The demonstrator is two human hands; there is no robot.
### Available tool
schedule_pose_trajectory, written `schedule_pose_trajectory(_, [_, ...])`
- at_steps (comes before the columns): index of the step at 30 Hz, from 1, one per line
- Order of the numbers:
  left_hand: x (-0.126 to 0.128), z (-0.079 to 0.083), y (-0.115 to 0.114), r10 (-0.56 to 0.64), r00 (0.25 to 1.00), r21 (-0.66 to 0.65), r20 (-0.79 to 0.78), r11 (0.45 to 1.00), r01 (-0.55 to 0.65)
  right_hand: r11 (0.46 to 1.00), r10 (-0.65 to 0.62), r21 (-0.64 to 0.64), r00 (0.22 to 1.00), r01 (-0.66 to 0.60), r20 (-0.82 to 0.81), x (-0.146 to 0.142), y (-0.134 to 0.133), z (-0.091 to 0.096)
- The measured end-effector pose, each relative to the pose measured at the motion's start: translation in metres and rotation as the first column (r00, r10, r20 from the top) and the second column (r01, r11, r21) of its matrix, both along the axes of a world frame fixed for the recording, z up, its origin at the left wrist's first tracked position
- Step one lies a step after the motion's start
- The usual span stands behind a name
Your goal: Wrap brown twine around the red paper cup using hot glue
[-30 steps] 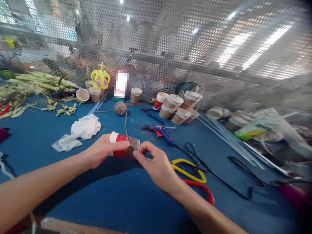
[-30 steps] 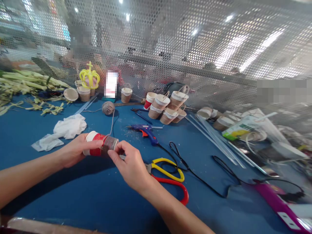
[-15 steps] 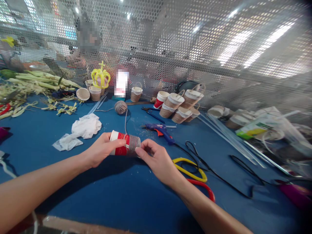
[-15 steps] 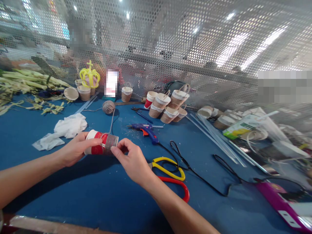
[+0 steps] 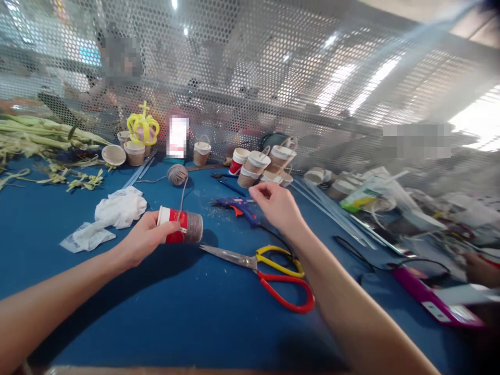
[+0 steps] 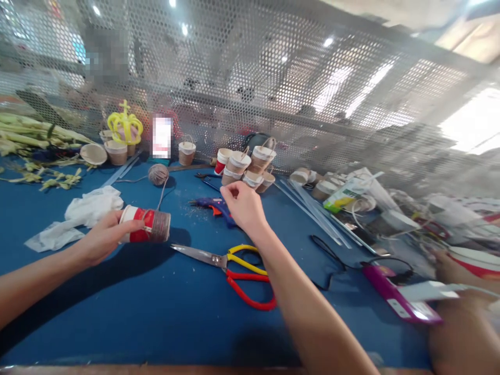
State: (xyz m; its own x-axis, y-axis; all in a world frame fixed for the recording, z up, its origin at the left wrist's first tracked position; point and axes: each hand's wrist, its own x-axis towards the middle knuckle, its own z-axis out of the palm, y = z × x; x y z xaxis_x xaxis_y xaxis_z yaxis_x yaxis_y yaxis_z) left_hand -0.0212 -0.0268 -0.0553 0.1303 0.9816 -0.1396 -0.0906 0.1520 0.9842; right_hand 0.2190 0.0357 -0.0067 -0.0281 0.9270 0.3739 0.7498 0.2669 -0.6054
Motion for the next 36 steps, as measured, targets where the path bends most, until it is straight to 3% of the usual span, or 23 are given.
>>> schedule_pose_trajectory(4, [0.002,0.000,-0.003,-0.047,0.998,0.030,-0.042,0.998,0.049,0.960,0.240,-0.150,0.971,-0.235,0.016,-0.022,-0.013,-0.003])
schedule_pose_trajectory(6, [0.004,0.002,-0.006,-0.094,0.993,0.038,-0.070,0.995,0.097,0.847,0.480,-0.239,0.876,-0.475,-0.043,-0.041,-0.024,-0.005])
schedule_pose_trajectory(8, [0.006,0.003,-0.008,-0.144,0.985,0.045,-0.099,0.988,0.148,0.752,0.592,-0.283,0.799,-0.596,-0.109,-0.058,-0.031,-0.006])
schedule_pose_trajectory(11, [0.007,0.005,-0.010,-0.193,0.974,0.051,-0.120,0.978,0.200,0.655,0.640,-0.328,0.731,-0.681,-0.238,-0.075,-0.032,-0.007])
schedule_pose_trajectory(14, [0.006,0.004,-0.010,-0.189,0.973,0.041,-0.135,0.980,0.196,0.626,0.625,-0.336,0.710,-0.704,-0.324,-0.084,-0.030,-0.007])
schedule_pose_trajectory(19, [0.007,0.001,-0.008,-0.134,0.989,-0.012,-0.059,0.991,0.134,0.632,0.654,-0.338,0.714,-0.697,-0.249,-0.088,-0.034,-0.009])
schedule_pose_trajectory(25, [0.010,0.002,-0.007,-0.140,0.986,-0.065,0.086,0.987,0.146,0.664,0.669,-0.339,0.732,-0.667,-0.129,-0.092,-0.040,-0.006])
schedule_pose_trajectory(30, [0.012,0.004,-0.008,-0.072,0.992,-0.113,0.100,0.990,0.083,0.674,0.681,-0.310,0.726,-0.671,-0.090,-0.094,-0.035,-0.008])
schedule_pose_trajectory(33, [0.011,0.004,-0.005,-0.008,0.998,-0.125,0.066,0.992,0.017,0.804,0.557,-0.245,0.831,-0.542,-0.014,-0.080,-0.022,-0.005])
schedule_pose_trajectory(34, [0.010,0.003,-0.004,0.009,0.999,-0.110,0.051,0.994,-0.003,0.864,0.464,-0.229,0.886,-0.449,0.014,-0.070,-0.016,-0.003])
schedule_pose_trajectory(36, [0.007,0.002,-0.002,0.021,1.000,-0.064,0.007,0.998,-0.020,0.936,0.304,-0.204,0.951,-0.288,0.050,-0.046,-0.003,-0.001])
